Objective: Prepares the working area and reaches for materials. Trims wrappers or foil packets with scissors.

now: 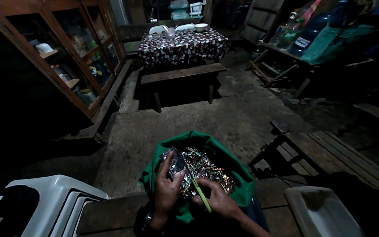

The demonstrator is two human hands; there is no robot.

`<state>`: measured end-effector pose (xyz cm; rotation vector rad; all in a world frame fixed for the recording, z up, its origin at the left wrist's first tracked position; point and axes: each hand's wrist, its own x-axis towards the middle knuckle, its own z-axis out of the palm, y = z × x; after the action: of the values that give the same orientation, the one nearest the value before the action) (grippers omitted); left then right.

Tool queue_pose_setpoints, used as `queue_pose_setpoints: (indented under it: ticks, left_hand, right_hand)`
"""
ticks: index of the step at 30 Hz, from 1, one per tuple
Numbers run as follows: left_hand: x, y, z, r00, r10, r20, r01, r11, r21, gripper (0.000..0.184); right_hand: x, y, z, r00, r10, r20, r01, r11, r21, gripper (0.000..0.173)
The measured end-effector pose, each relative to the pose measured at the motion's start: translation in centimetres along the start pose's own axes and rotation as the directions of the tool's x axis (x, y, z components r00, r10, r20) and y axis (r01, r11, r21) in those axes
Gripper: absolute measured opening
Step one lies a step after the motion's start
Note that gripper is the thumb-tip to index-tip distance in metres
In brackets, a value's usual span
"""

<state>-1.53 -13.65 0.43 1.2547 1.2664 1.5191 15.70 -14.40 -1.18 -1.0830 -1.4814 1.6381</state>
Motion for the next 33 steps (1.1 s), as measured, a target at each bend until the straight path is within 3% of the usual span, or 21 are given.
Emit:
queue_pose_setpoints:
  ticks: [5,20,25,33]
  left_hand:
    - [-0.1,-0.2,-0.1,1.0,0.014,-0.018,-0.015,1.0,-0.017,0.065]
    - [-0.7,-0.2,-0.1,0.998,-0.001,0.059,0.003,0.999,-0.045,0.064]
    - [-0.8,0.3,-0.4,0.991,-0.037,0.125,0.039,0.999,-0.013,0.062]
    - [-0.5,0.0,-0.8,0.995,-0.018,0.097,0.025,0.997,-0.072,0.064]
  right_hand:
    - [0.1,0.6,0.3,0.996,-0.078,-0.048,0.079,0.996,0.028,0.04]
    - [-0.1,0.1,0.5,0.997,-0.048,-0.056,0.055,0.989,0.137,0.037]
    - [0.2,-0.6,0.2,0.999,-0.026,-0.037,0.031,0.988,0.153,0.029]
    - [-0.4,0.4,-0.1,1.0,-0.007,-0.025,0.01,0.993,0.121,0.031]
